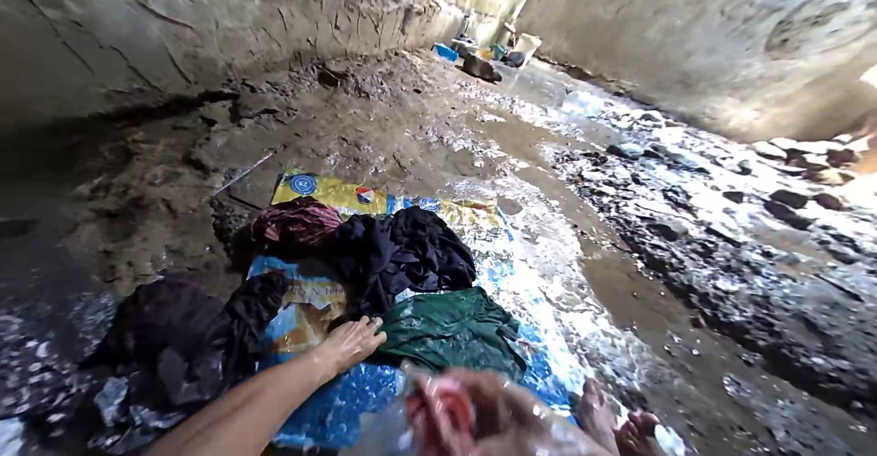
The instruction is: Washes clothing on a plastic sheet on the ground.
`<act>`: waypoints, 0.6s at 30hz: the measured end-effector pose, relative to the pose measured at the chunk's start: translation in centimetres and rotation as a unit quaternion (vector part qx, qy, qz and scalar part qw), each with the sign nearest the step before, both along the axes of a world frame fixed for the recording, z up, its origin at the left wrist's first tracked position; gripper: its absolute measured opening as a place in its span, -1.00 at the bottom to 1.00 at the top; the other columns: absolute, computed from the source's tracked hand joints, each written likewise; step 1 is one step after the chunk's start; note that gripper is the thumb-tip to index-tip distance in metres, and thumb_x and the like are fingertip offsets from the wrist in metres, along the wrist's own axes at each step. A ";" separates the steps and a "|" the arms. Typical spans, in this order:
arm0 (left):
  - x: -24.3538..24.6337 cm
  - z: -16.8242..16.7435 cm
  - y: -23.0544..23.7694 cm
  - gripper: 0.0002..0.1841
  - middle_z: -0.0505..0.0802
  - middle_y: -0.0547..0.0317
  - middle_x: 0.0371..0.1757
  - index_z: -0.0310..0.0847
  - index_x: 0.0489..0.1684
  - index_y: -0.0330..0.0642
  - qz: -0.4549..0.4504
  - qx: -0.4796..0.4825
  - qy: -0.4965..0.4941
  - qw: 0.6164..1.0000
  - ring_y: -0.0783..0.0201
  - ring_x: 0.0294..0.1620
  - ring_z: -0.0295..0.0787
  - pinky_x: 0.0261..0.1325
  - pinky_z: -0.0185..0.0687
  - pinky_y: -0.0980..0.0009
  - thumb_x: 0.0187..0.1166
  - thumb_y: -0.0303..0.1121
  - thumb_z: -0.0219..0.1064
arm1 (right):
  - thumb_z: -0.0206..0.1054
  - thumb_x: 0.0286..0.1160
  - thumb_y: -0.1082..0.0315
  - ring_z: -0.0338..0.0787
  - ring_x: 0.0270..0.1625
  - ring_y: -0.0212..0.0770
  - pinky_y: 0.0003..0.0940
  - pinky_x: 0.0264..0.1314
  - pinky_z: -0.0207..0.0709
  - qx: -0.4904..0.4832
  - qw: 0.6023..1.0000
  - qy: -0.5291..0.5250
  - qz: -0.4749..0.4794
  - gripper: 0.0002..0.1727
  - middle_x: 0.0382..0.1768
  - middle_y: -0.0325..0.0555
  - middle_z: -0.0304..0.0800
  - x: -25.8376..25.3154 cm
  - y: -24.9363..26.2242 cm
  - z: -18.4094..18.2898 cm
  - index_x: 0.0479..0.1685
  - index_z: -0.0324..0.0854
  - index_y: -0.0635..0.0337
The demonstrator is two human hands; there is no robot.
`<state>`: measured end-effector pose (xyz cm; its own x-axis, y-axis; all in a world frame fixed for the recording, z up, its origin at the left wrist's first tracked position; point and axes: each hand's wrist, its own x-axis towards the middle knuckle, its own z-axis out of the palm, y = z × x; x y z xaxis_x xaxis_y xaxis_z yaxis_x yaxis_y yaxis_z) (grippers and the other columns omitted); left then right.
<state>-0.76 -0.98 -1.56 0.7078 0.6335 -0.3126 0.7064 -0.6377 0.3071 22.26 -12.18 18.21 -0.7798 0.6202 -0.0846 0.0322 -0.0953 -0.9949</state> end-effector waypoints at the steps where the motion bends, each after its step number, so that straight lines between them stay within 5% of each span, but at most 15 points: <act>1: -0.2 -0.6 0.0 -0.66 0.55 -0.43 0.52 0.52 0.41 -0.30 -0.008 0.021 -0.023 0.999 -0.46 0.46 0.54 0.32 0.61 -0.26 0.73 -0.58 0.06 | 0.57 0.32 0.36 0.85 0.12 -0.14 -0.12 0.22 0.77 -0.040 0.996 0.027 -0.080 -0.45 0.13 -0.03 0.85 2.2 1.3 -1.6 0.37 0.61 0.19; 4: -1.2 -1.2 -0.1 -0.80 0.76 -0.35 0.14 0.70 0.08 -0.20 -0.027 0.122 -0.122 0.985 -0.35 0.11 0.77 0.01 0.74 -0.19 0.70 -0.50 0.16 | 0.58 0.25 0.26 0.88 -0.13 0.00 -0.02 -0.10 0.83 -0.064 0.932 -0.047 -0.355 -0.41 -0.03 0.12 0.84 5.9 5.4 -9.7 0.31 0.54 0.28; 6: -2.6 -2.1 -0.6 -0.87 0.79 -0.22 -0.02 0.73 -0.08 -0.13 -0.040 0.192 -0.158 0.968 -0.21 -0.06 0.83 -0.16 0.80 -0.08 0.68 -0.45 0.24 | 0.60 0.26 0.30 0.88 -0.11 -0.02 -0.01 -0.07 0.82 -0.016 0.858 -0.193 -0.475 -0.41 -0.02 0.12 0.83 4.3 8.0 -16.1 0.33 0.57 0.29; 8: -3.8 -3.8 -1.2 -0.90 0.80 -0.09 -0.11 0.74 -0.14 -0.05 -0.055 0.232 -0.158 0.958 -0.10 -0.16 0.84 -0.27 0.81 0.02 0.60 -0.46 0.32 | 0.60 0.28 0.27 0.87 0.10 -0.02 0.05 0.23 0.74 0.076 0.817 -0.293 -0.491 -0.39 0.11 0.09 0.84 -1.3 8.5 -19.7 0.38 0.60 0.24; 11: -5.3 -5.3 -2.0 -0.90 0.86 -0.10 -0.20 0.82 -0.25 -0.11 -0.037 0.188 -0.153 0.969 -0.13 -0.21 0.87 -0.27 0.81 -0.08 0.41 -0.50 0.40 | 0.37 0.52 0.27 0.89 0.15 -0.04 0.08 0.21 0.76 0.265 0.825 -0.355 -0.350 -0.54 0.21 -0.06 0.86 -8.4 7.6 -21.6 0.44 0.67 0.01; 13: -6.3 -5.0 -2.5 -0.84 0.84 -0.03 -0.21 0.80 -0.09 -0.04 -0.036 0.130 -0.151 0.979 -0.06 -0.23 0.86 -0.22 0.79 -0.06 0.58 -0.37 0.29 | 0.29 0.60 0.31 0.91 0.13 -0.11 0.03 0.16 0.80 0.322 0.817 -0.365 -0.308 -0.55 0.27 -0.17 0.86 -5.0 6.3 -22.5 0.48 0.67 -0.12; 15: -6.5 -4.2 -2.1 -0.80 0.81 0.03 -0.22 0.76 -0.02 -0.01 -0.043 0.079 -0.127 0.988 -0.01 -0.22 0.84 -0.17 0.77 -0.01 0.70 -0.30 0.18 | 0.30 0.63 0.25 0.93 0.03 -0.24 -0.01 0.02 0.86 0.366 0.763 -0.397 -0.355 -0.57 0.19 -0.35 0.89 2.9 5.7 -23.3 0.46 0.66 -0.30; 18: -5.5 -2.7 -1.2 -0.74 0.83 -0.04 -0.07 0.73 0.10 -0.04 -0.036 -0.001 -0.048 0.998 -0.09 -0.05 0.83 0.01 0.71 -0.09 0.77 -0.25 0.11 | 0.37 0.58 0.19 0.89 0.01 0.24 0.43 0.03 0.67 0.242 0.683 -0.549 -0.417 -0.54 0.02 0.09 0.91 15.8 5.8 -20.8 0.48 0.64 -0.13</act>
